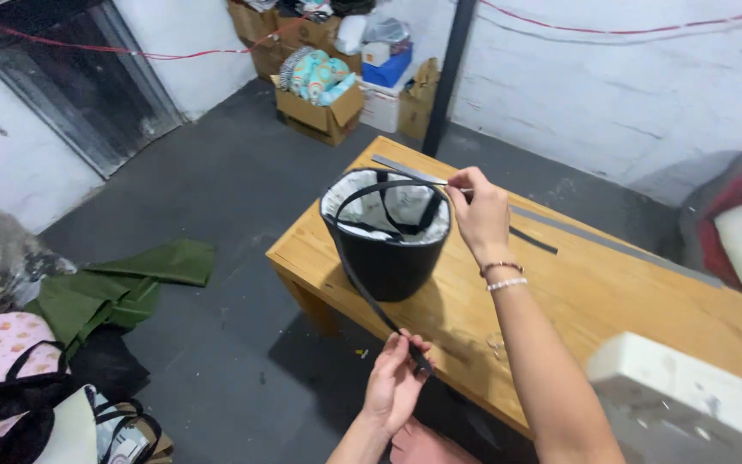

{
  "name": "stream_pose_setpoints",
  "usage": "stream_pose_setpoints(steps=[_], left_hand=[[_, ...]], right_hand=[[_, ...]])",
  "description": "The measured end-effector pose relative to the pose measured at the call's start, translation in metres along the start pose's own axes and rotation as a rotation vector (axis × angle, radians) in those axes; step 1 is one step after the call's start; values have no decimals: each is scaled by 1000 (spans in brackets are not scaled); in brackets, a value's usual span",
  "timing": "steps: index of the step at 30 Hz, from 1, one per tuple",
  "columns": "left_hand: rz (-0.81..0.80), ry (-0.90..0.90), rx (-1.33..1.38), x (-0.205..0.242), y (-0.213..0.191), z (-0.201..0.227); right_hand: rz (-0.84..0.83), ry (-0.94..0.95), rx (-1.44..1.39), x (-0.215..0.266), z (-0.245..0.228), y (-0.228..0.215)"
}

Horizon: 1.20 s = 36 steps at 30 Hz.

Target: Preparing and aligning a black webbing strap with a pink fabric bag for assembly at a sewing workstation.

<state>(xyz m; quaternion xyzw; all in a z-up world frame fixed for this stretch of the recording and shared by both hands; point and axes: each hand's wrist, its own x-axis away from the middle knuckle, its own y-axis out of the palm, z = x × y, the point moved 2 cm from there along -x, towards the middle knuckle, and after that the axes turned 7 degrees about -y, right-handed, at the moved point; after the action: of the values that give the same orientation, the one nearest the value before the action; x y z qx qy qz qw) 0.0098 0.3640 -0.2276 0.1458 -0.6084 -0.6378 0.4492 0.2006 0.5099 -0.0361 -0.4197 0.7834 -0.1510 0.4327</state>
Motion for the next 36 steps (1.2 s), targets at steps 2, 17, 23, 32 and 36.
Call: stream_pose_setpoints(steps=[2,17,23,32,36], left_hand=[[20,-13,13,-15,12,6],[151,21,164,-55,21,24],[225,46,287,-73,26,50],[264,114,285,-90,17,85],[326,22,195,-92,8,78]], right_hand=[[-42,-5,-29,-24,6,26],[-432,-646,225,-133,34,167],[-712,-46,-68,-131,89,147],[-740,111,-120,-109,116,145],[-810,255,85,-82,126,121]])
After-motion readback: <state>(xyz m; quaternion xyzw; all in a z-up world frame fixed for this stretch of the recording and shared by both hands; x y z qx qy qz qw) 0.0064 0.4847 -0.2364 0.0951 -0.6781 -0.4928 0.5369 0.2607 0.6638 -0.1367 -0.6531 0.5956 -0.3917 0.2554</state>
